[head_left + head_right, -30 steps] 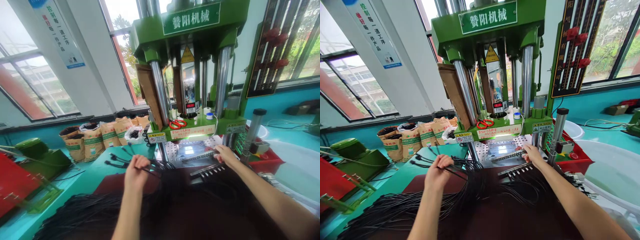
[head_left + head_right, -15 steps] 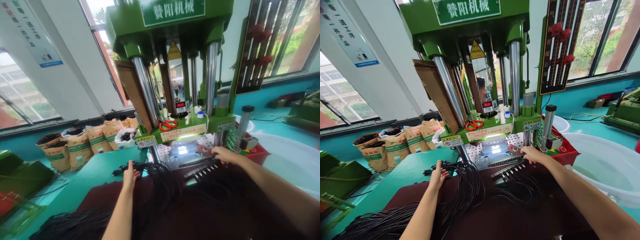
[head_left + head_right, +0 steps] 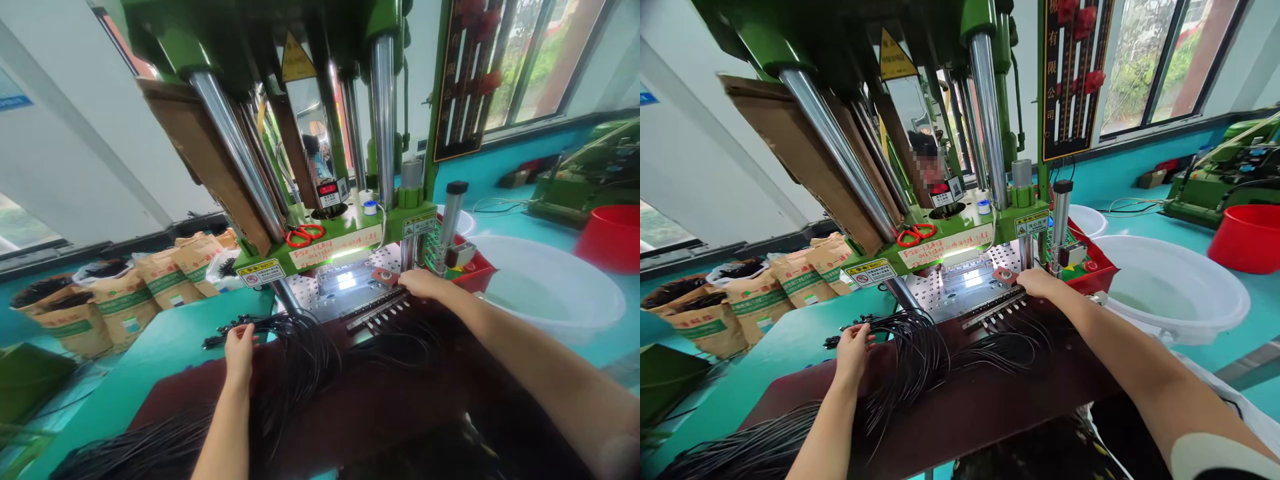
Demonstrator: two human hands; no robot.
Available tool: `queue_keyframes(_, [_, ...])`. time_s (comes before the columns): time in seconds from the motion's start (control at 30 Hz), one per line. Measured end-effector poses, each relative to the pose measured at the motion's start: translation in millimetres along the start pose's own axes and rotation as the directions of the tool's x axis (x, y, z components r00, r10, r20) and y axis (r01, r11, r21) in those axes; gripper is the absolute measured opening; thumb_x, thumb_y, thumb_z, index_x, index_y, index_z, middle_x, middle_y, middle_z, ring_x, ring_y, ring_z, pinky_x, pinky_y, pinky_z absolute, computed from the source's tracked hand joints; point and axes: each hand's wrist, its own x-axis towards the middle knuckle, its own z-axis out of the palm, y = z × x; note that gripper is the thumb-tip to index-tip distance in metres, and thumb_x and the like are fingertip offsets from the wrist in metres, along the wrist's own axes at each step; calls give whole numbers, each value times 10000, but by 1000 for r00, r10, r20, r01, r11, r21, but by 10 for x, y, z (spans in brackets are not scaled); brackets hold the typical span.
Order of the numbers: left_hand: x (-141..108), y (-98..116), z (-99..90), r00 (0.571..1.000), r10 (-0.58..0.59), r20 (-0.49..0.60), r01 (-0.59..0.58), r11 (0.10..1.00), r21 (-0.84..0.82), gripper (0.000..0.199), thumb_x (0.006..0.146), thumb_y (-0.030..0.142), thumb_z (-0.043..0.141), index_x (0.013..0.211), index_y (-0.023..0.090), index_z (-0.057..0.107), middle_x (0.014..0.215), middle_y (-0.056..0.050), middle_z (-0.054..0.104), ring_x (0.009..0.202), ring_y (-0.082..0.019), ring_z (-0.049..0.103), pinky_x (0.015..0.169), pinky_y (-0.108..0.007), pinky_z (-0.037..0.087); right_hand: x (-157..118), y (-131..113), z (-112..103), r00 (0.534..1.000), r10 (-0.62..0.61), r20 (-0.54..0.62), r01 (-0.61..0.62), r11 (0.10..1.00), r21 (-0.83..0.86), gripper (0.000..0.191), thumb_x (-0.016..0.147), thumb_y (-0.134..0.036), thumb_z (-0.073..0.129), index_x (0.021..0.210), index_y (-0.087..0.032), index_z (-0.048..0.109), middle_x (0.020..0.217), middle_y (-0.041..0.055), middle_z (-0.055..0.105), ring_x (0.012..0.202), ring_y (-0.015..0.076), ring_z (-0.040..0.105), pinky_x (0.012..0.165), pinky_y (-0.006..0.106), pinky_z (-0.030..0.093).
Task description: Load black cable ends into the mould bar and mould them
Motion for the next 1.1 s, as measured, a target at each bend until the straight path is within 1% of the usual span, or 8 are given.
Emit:
queue_keyframes(0.2, [-40, -11, 15, 998, 32, 57, -36, 997, 69, 258, 599, 323, 598, 772, 150, 518, 678, 19, 528, 540, -118, 531, 441, -228, 420, 56, 52, 21, 994, 42, 105, -33, 996, -85, 43, 755, -139, 618, 793, -119, 615, 733, 11, 616, 706, 152, 588, 657, 313, 470])
queue_keyframes(0.43, [-361, 240, 20, 969, 245, -7, -242, 961, 134, 187, 654, 308, 555, 780, 174, 524, 704, 14, 534, 645, -145, 527, 584, -268, 426, -290, 3, 44, 992, 11, -127, -23, 995, -95, 302, 708, 7, 471, 935, -161, 577, 983, 97, 571, 811, 212, 586, 599, 267, 414])
queue_keyframes(0.53, [-918, 486, 134, 892, 450, 39, -449, 872, 197, 161, 707, 317, 538, 799, 184, 536, 731, 4, 552, 665, -154, 511, 666, -289, 404, -410, -6, 111, 982, -51, -181, 30, 992, -120, 323, 707, 12, 465, 960, -161, 568, 976, 91, 566, 850, 213, 562, 678, 280, 407])
queue_keyframes(0.6, [-1401, 624, 292, 823, 502, 265, -548, 825, 138, 125, 726, 300, 537, 794, 197, 558, 741, -9, 556, 694, -170, 501, 683, -289, 385, -428, -16, 166, 974, -85, -212, 56, 988, -143, 306, 724, -2, 467, 973, -153, 563, 978, 98, 559, 919, 230, 526, 757, 309, 387])
queue_keyframes(0.7, [-2077, 691, 608, 583, 413, 700, -542, 839, -43, 144, 727, 258, 566, 852, 211, 620, 834, -57, 577, 815, -207, 483, 775, -313, 351, -399, -46, 233, 968, -105, -227, 67, 983, -171, 257, 741, -34, 474, 951, -144, 572, 995, 121, 543, 939, 258, 501, 779, 354, 370])
queue_keyframes(0.77, [-2394, 639, 814, 483, 346, 804, -454, 884, -107, 207, 697, 249, 613, 900, 216, 638, 896, -80, 569, 892, -232, 447, 856, -343, 300, -377, -66, 254, 972, -110, -206, 74, 981, -178, 235, 732, -43, 487, 924, -136, 587, 998, 133, 541, 936, 273, 502, 767, 368, 372])
queue_keyframes(0.9, [-2680, 466, 1090, 516, 274, 812, -223, 958, -181, 221, 605, 226, 698, 819, 210, 646, 862, -76, 511, 975, -266, 384, 939, -374, 222, -390, -79, 205, 987, -112, -111, 95, 984, -154, 228, 709, -58, 516, 907, -129, 606, 983, 137, 573, 935, 288, 523, 753, 370, 380])
queue_keyframes(1.1, [-2763, 415, 1225, 494, 298, 817, -363, 924, -117, 142, 623, 303, 680, 720, 211, 631, 782, -67, 484, 921, -272, 395, 951, -415, 162, -466, -90, -166, 998, -49, 39, 49, 999, 0, 247, 678, -73, 510, 876, -187, 604, 822, 57, 644, 702, 202, 594, 524, 240, 362])
